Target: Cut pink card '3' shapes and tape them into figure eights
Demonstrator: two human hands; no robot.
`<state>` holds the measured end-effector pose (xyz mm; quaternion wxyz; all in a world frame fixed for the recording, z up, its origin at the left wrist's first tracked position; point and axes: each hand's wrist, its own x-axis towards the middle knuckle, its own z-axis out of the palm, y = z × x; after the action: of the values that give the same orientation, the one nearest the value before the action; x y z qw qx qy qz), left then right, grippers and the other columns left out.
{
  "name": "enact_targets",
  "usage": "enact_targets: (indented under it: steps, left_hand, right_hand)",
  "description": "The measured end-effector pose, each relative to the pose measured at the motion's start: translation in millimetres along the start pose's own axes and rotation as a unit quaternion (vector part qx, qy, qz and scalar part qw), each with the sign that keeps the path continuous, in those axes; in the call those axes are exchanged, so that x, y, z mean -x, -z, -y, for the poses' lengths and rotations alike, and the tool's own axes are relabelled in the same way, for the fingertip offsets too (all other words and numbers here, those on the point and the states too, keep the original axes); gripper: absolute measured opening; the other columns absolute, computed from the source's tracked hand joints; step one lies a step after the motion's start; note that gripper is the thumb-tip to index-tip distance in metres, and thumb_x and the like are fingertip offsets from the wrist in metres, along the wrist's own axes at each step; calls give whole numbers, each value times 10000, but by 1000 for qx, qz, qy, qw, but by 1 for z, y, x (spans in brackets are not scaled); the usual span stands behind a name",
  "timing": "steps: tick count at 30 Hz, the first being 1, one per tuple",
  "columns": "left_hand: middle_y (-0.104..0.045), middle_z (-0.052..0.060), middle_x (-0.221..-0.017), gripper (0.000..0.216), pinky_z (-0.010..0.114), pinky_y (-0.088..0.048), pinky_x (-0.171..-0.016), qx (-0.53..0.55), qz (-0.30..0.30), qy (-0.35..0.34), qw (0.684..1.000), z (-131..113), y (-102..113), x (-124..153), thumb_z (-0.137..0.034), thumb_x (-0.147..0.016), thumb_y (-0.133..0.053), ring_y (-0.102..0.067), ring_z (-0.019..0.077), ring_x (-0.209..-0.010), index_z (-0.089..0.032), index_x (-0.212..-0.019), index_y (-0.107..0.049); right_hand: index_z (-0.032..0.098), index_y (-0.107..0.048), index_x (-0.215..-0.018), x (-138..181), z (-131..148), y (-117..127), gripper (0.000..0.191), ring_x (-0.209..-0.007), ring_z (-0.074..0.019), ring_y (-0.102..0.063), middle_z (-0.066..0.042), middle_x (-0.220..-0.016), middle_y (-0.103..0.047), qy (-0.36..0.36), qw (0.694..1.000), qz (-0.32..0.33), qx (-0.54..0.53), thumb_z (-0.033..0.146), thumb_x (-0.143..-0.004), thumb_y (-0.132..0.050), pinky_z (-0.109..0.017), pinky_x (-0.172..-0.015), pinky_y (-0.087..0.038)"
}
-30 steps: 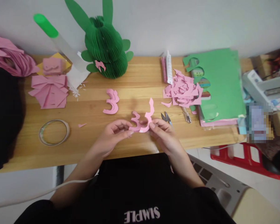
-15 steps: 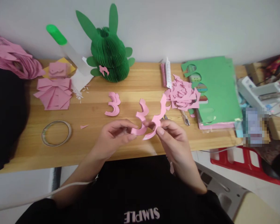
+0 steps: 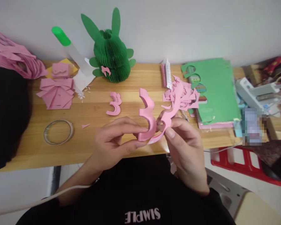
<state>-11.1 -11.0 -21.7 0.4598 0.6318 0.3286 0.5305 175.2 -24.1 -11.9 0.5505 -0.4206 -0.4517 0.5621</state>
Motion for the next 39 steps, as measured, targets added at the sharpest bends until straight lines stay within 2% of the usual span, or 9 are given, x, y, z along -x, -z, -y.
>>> enact_targets:
  steps: [7,25,39]
  left_hand:
    - [-723,5,-856,295,251,-540,-754,-32,24,-21,999,-4,-1,0,-164,-822,-765,-671,131,-811,-266,-1097,-735]
    - [-750,16,-922,255,264,-549,-754,-46,8,-2,999,-13,-6,3,-202,-820,-769,-671,140,-796,-281,-1061,-749]
    - [-740,14,-866,247,271,-549,-726,-39,14,2,999,-15,-5,3,-205,-825,-762,-668,146,-765,-293,-1056,-754]
  right_hand:
    - [312,-753,-903,-1,4,-1,76,-1048,-182,-622,-9,-1009,-652,-30,999,12,8,254,-871,-715,-341,-947,-521]
    - [290,-739,-886,3,7,-1,67,-978,-192,-637,-18,-956,-665,-3,997,6,79,236,-881,-700,-352,-898,-535]
    - [296,-729,-874,3,8,-3,52,-920,-181,-650,-8,-927,-680,-1,996,2,94,252,-879,-702,-339,-864,-553]
